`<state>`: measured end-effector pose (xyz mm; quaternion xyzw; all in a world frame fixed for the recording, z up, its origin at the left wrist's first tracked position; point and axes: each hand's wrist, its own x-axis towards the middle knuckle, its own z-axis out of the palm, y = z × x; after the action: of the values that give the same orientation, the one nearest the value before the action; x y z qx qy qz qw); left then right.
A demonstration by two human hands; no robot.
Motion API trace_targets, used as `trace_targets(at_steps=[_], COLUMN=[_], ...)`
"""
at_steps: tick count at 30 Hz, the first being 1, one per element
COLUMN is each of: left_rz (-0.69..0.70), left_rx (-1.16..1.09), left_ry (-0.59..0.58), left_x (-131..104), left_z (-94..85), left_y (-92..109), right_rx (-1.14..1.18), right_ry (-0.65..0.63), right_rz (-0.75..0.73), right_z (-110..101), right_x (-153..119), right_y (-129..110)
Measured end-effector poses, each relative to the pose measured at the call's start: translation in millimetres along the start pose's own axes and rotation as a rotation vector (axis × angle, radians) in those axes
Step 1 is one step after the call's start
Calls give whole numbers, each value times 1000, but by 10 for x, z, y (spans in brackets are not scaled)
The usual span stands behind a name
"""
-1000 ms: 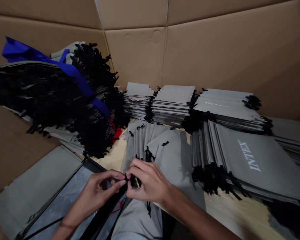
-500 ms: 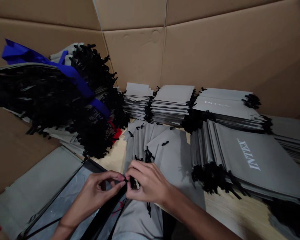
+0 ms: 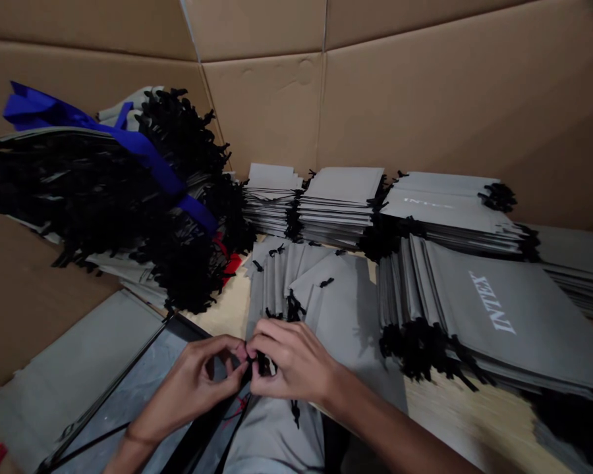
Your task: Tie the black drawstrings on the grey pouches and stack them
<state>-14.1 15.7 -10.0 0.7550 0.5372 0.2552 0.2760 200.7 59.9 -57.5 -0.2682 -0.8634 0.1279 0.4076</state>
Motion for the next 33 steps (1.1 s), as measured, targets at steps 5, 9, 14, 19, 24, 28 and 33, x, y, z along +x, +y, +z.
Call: trace_targets(at_steps=[5,9,14,19,24,28,33], left_rz=[13,-7,-43,-71,-51,-3,72], left_rx=[52,21,2,-45,-21,-36,-55], left_ry=[-21,-10,-21,-38,8,-57,-113], left_x=[13,58,3,-92,-109,-103,-106], left_z=[76,39,-12,72,138,90,32], left_y=[-3,-19,-47,-99,-158,-201,-243], right_rx=[64,190,359,416,341,254,184], right_ry=[10,52,77,80,13,-32,-83], right_rz=[1,102,314,343,270,190,123], right_z=[-10,-57,-115,-114,-103,-89,-106], right_x=[15,38,74,81,30,-19,-49], right_y=[-16,-26,30,56,65,94,98])
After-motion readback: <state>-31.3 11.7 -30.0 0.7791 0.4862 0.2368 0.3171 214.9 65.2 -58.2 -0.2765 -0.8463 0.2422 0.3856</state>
